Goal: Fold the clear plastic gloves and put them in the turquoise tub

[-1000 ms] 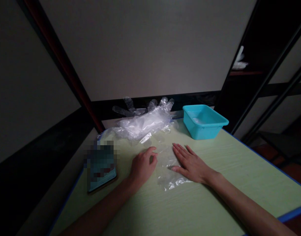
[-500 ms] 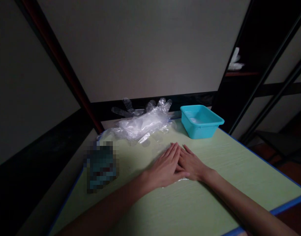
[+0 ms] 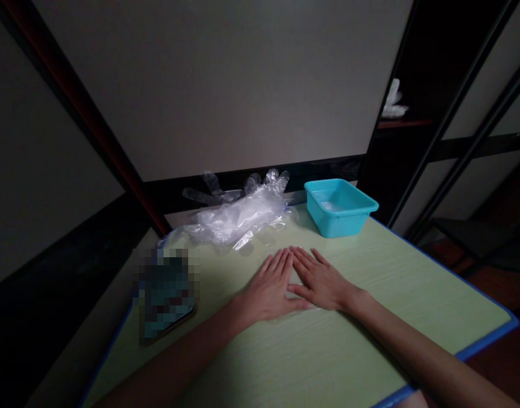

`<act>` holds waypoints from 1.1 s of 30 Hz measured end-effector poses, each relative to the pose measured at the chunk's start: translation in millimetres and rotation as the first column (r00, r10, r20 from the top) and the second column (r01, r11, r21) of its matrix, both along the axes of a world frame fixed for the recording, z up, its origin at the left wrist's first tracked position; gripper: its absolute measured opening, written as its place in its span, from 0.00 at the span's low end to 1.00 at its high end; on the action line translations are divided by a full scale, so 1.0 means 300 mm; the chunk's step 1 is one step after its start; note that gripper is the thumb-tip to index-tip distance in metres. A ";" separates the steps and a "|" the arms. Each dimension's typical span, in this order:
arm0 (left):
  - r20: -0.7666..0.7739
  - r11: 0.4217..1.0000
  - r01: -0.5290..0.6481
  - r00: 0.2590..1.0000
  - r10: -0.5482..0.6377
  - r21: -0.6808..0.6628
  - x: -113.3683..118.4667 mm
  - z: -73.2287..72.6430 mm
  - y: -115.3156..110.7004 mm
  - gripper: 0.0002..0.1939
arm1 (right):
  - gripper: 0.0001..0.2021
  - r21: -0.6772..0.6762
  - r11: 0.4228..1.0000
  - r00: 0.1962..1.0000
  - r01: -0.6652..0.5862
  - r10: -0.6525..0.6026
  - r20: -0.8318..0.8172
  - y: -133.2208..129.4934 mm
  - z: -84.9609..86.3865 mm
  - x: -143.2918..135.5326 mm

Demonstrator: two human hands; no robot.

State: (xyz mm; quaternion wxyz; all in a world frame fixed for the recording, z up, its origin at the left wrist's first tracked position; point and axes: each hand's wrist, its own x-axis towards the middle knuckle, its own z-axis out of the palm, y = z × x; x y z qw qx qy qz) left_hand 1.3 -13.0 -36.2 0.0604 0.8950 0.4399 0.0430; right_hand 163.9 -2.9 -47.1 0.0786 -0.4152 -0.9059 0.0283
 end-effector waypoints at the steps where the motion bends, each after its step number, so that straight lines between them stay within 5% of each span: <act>1: -0.007 1.000 -0.002 1.000 0.002 0.008 -0.009 -0.002 0.000 0.50 | 0.38 -0.006 1.000 1.000 -0.001 0.001 -0.002 0.000 0.002 0.000; 12: -0.103 0.998 -0.019 0.994 0.024 0.053 -0.118 -0.011 -0.016 0.49 | 0.40 -0.002 1.000 1.000 0.014 -0.014 0.008 -0.005 0.010 0.003; 33: 0.020 0.995 -0.056 0.998 0.055 0.088 -0.129 -0.030 -0.017 0.52 | 0.34 -0.021 0.999 0.997 0.031 -0.032 -0.064 0.026 -0.006 0.103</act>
